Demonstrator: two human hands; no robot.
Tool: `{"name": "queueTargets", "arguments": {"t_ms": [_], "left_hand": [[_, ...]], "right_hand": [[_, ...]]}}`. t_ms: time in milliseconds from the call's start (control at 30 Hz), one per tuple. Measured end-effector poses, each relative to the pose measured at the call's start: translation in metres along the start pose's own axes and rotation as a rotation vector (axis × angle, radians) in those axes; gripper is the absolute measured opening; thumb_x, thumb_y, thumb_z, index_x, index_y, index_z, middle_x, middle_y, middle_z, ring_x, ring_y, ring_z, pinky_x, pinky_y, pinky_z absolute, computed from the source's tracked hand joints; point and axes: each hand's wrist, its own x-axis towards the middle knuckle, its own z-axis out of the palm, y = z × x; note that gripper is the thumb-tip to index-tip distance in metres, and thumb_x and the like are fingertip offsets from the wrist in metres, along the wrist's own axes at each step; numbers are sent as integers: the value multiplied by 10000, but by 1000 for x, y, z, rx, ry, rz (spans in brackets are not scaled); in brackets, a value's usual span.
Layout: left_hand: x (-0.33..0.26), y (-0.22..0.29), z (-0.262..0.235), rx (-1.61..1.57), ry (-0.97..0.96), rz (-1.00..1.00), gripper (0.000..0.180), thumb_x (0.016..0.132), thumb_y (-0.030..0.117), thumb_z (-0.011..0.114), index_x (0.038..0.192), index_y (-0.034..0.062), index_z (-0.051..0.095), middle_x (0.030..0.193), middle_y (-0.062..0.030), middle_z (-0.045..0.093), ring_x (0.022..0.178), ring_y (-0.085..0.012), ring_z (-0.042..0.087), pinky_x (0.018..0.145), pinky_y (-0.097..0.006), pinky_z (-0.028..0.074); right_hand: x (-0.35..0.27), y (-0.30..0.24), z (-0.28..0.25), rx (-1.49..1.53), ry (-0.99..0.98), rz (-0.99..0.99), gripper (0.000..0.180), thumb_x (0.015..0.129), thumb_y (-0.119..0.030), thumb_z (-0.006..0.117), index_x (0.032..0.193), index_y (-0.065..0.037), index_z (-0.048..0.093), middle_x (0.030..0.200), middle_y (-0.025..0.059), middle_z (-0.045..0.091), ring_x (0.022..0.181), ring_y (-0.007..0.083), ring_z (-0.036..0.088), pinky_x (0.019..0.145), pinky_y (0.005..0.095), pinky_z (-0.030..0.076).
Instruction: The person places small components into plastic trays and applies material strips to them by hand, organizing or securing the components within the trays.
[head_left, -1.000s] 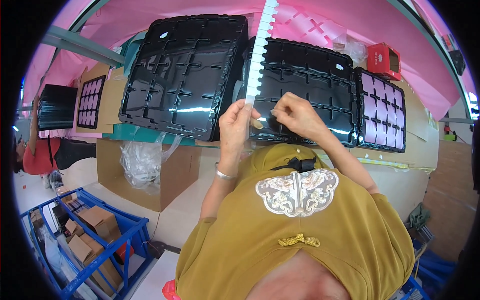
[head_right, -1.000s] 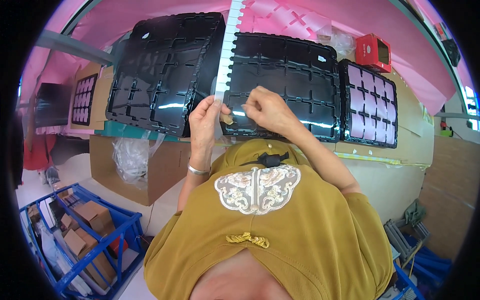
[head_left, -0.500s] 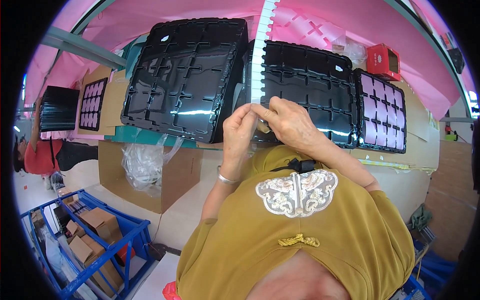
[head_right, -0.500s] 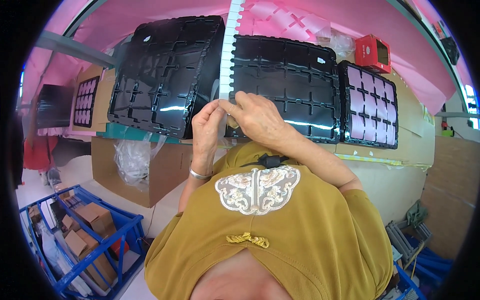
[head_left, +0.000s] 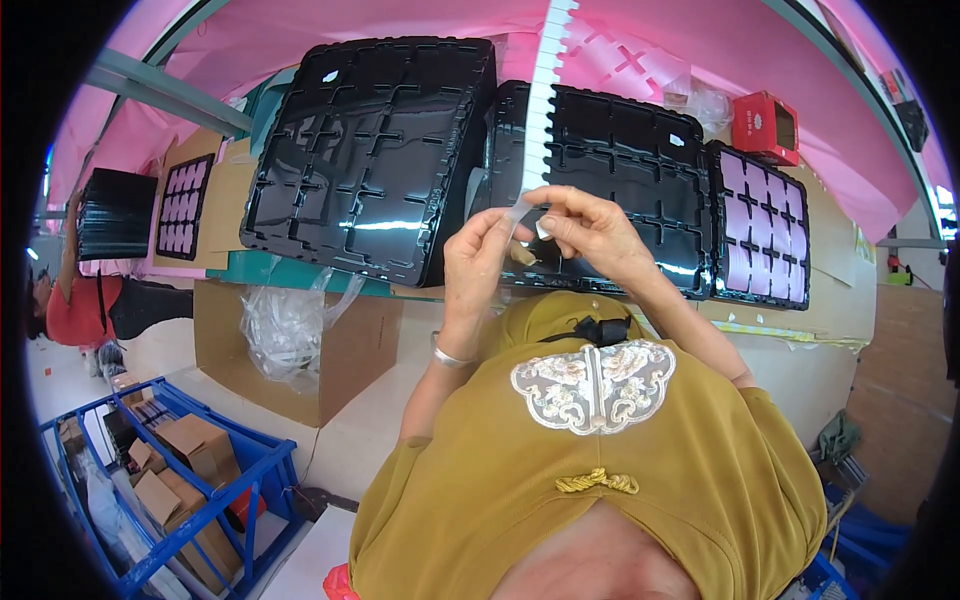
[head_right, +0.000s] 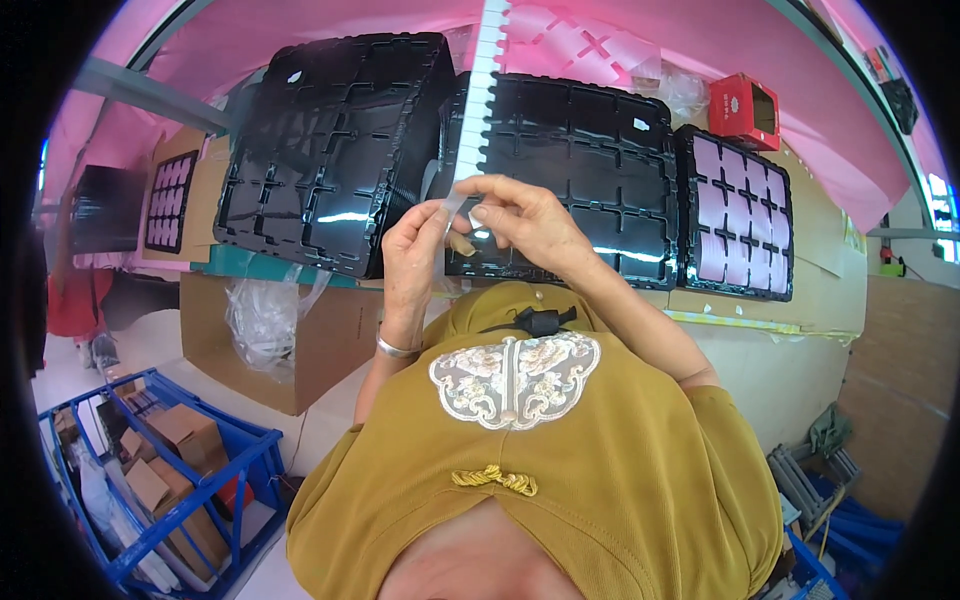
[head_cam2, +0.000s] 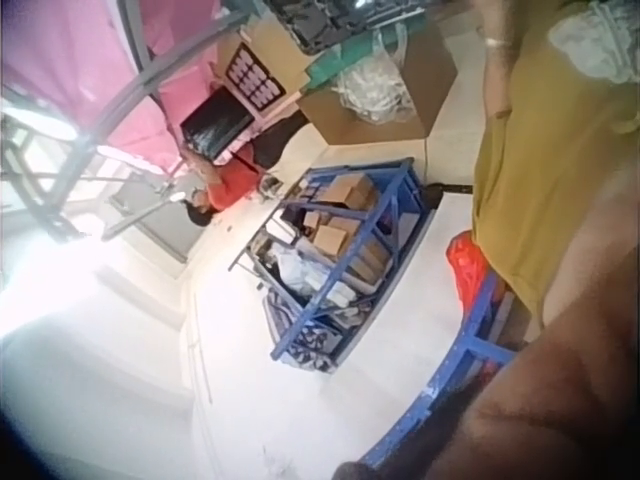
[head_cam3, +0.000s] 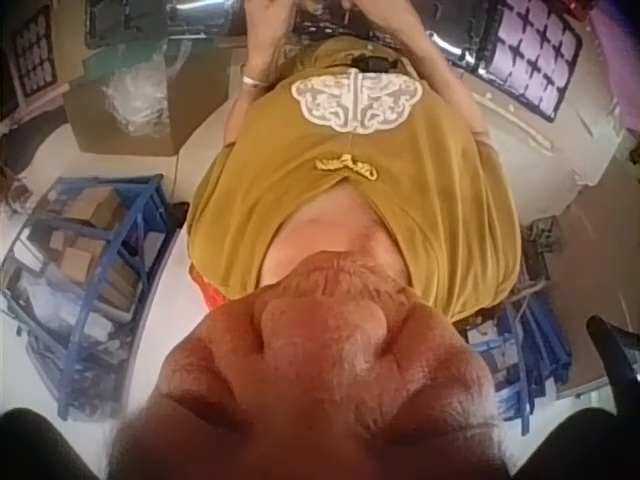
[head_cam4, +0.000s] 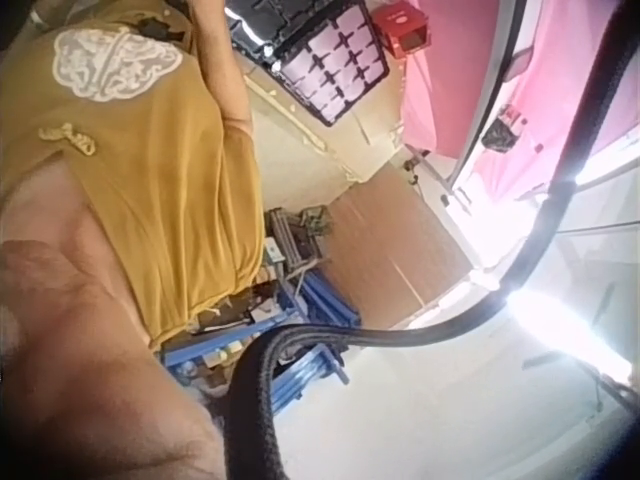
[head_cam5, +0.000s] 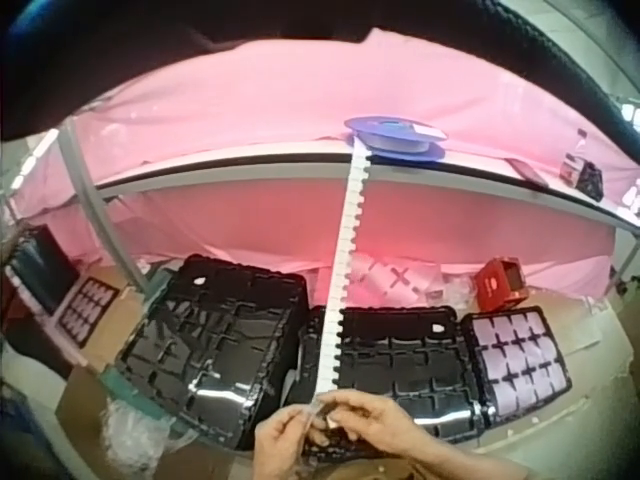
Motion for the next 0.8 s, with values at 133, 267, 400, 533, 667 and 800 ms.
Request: {"name": "queueTargets", "arguments": {"t_ms": [133,267,400,533,667,800], "left_hand": [[2,-3,-5,59,51,2,196,976,95,529,1084,-22,643,823,-58,677,663,-86,617,616,-210,480],[3,-5,-14,132,46,35,216,957,61,515,1110,-27,640,820,-53,670,679,-86,601,640,-210,470],[2,-5,-10,122,62,57,233,956,71,511,1129,-21,637,786,-28,654,659,-56,573,587,-194,446],[-1,1,-3,56,41,84,235,960,79,516,1130,-30,636,794,-34,652,670,-63,578,606,-197,457],[1,-8,-4,65,45,114,207,959,94,558,1099,-27,651,785,-28,653,663,-59,576,597,-191,449],[1,-11,-9,135,62,99,195,958,102,577,1086,-18,659,761,-15,649,651,-49,571,576,-181,431]], "right_hand": [[0,0,-7,172,0,45,334,914,-103,646,1245,-90,604,812,-33,591,652,37,488,573,187,405],[0,10,-3,-152,42,-44,339,898,-72,647,1233,-81,601,817,3,591,674,75,539,597,221,433],[0,-2,14,-798,112,-527,371,858,0,604,1218,-89,609,808,100,518,707,261,576,635,345,484],[3,3,21,-955,116,-527,346,863,-18,605,1201,-87,620,816,99,527,710,266,572,629,369,482],[6,13,21,-798,129,-560,317,847,-49,595,1158,-87,643,798,87,555,678,267,586,610,394,482],[10,8,5,144,-70,142,301,904,-35,581,1201,-52,624,768,41,589,592,103,489,540,242,394]]}}
